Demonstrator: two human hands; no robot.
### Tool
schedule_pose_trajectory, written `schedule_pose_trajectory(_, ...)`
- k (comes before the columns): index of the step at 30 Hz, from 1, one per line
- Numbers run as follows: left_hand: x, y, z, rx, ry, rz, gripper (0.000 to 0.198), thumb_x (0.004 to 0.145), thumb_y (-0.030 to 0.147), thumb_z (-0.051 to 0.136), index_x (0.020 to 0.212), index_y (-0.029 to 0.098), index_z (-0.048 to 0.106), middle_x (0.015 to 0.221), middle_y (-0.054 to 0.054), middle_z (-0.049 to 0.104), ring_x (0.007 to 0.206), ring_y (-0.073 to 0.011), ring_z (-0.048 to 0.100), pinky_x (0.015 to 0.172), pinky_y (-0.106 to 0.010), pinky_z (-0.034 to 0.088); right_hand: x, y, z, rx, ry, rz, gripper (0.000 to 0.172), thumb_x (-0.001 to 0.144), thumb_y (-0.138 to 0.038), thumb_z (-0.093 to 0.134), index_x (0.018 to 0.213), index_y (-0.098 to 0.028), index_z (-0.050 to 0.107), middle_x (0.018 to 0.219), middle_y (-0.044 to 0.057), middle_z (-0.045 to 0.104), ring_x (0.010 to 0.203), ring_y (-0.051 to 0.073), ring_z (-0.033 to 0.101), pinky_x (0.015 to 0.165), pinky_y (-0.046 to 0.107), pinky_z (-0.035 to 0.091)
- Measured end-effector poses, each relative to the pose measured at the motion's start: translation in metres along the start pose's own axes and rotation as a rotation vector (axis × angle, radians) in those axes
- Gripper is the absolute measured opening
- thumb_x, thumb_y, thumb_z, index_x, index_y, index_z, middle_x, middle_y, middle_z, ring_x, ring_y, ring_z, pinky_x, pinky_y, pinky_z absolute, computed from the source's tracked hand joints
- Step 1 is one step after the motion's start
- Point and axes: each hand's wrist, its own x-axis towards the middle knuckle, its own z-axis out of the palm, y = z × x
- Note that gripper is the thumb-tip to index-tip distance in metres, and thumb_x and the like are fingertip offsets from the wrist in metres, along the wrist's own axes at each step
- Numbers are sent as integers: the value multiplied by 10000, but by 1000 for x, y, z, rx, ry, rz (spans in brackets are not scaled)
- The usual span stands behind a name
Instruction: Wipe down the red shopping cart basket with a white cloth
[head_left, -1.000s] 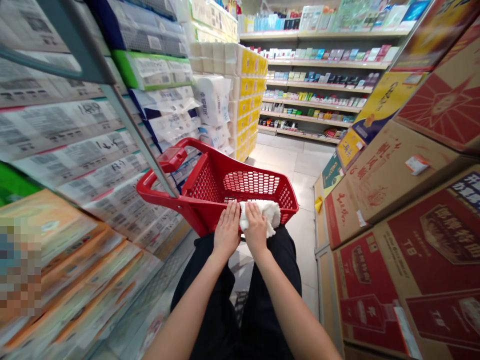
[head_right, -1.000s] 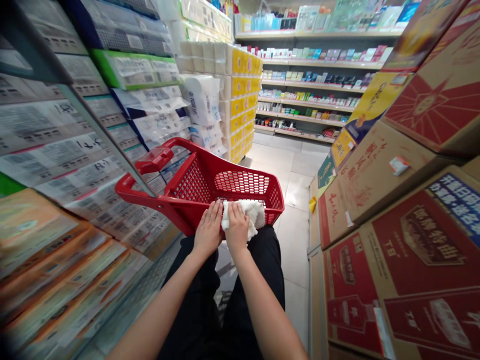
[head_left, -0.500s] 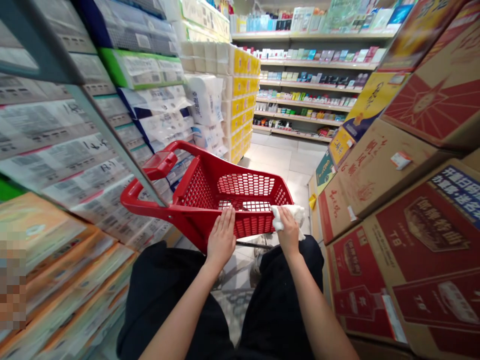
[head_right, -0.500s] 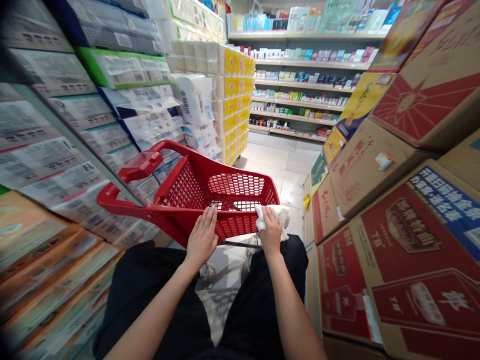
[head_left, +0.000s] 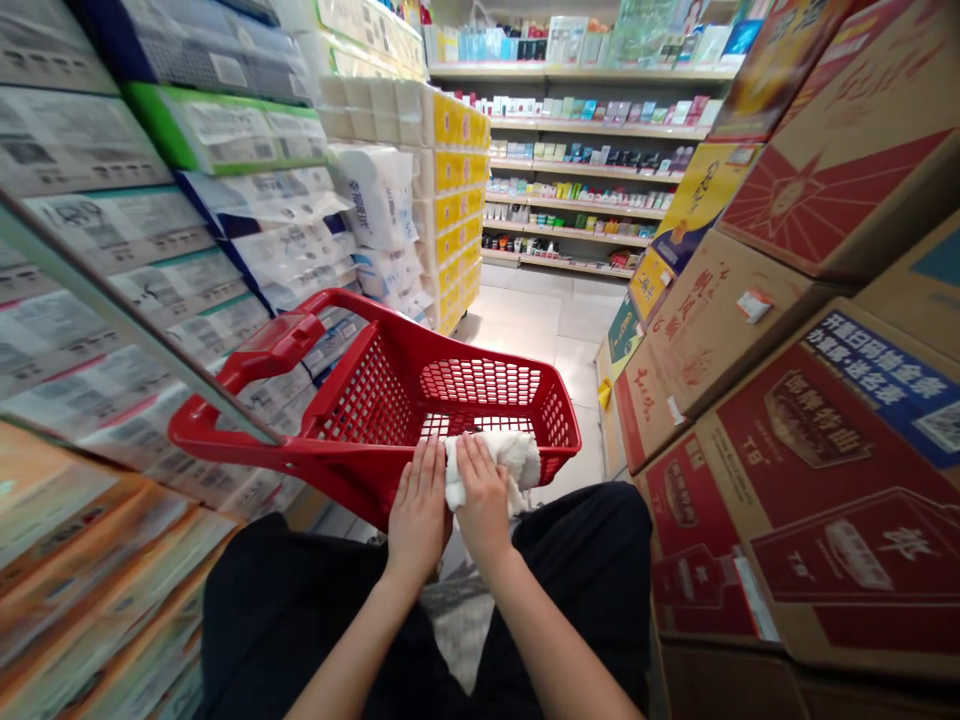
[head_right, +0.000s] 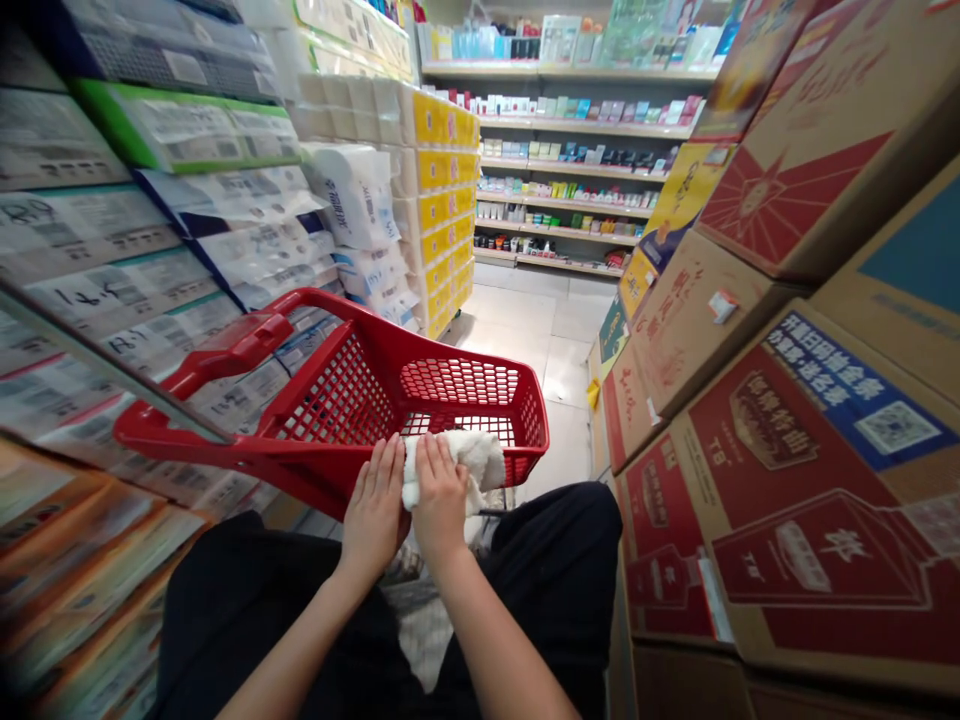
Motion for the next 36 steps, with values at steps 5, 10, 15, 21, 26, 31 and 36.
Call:
schedule_pose_trajectory(5,-3,-2,-3,-23,-8,10,832,811,107,456,1555,117,83,1588,-126,278,1480,-258,229,1190,-437,277,-7,16,-6,-14,36,-104,704,811,17,389,1476,-214,391,1473,70,487,1398,175,404,1004,318,373)
schedule_pose_trajectory(10,-8,5,-9,-40,-35,5,834,823,107,449,1559,144,58,1592,-102,275,1476,-249,242,1192,-424,275,-30,88,-31,-102,166,-16,657,826,-27,399,1454,-216,434,1443,85,524,1366,202,454,987,337,414)
schedule_pose_trajectory(15,-7,4,-7,-44,-37,-4,832,832,113,447,1558,137,42,1597,-102,261,1482,-255,222,1193,-434,272,-39,152,-50,-53,249,107,624,811,-51,392,1415,-179,483,1428,96,536,1357,221,464,1047,410,408)
schedule_pose_trajectory(21,-5,5,-4,-47,-29,-7,841,828,104,447,1557,130,29,1602,-108,247,1488,-250,202,1194,-433,265,-25,100,-41,-124,159,141,704,733,15,405,1406,-171,493,1443,82,522,1371,228,444,1002,376,409)
schedule_pose_trajectory(26,-9,5,-2,-37,-15,0,828,839,122,452,1556,119,38,1600,-123,249,1489,-257,198,1195,-441,260,-10,9,-13,-70,22,-11,677,786,18,407,1434,-172,451,1474,64,485,1390,193,416,988,342,383)
schedule_pose_trajectory(31,-8,4,-3,-14,-30,1,818,839,124,455,1554,107,59,1601,-116,247,1494,-249,182,1195,-427,261,-11,6,-9,-48,19,-110,660,825,6,407,1453,-197,426,1480,56,477,1395,169,407,977,315,379)
schedule_pose_trajectory(36,-2,8,-5,-27,-39,-17,827,818,102,462,1550,92,77,1600,-121,247,1493,-246,184,1200,-420,251,-27,87,-34,-126,141,-38,659,819,3,389,1442,-202,446,1468,70,494,1362,191,458,952,331,409)
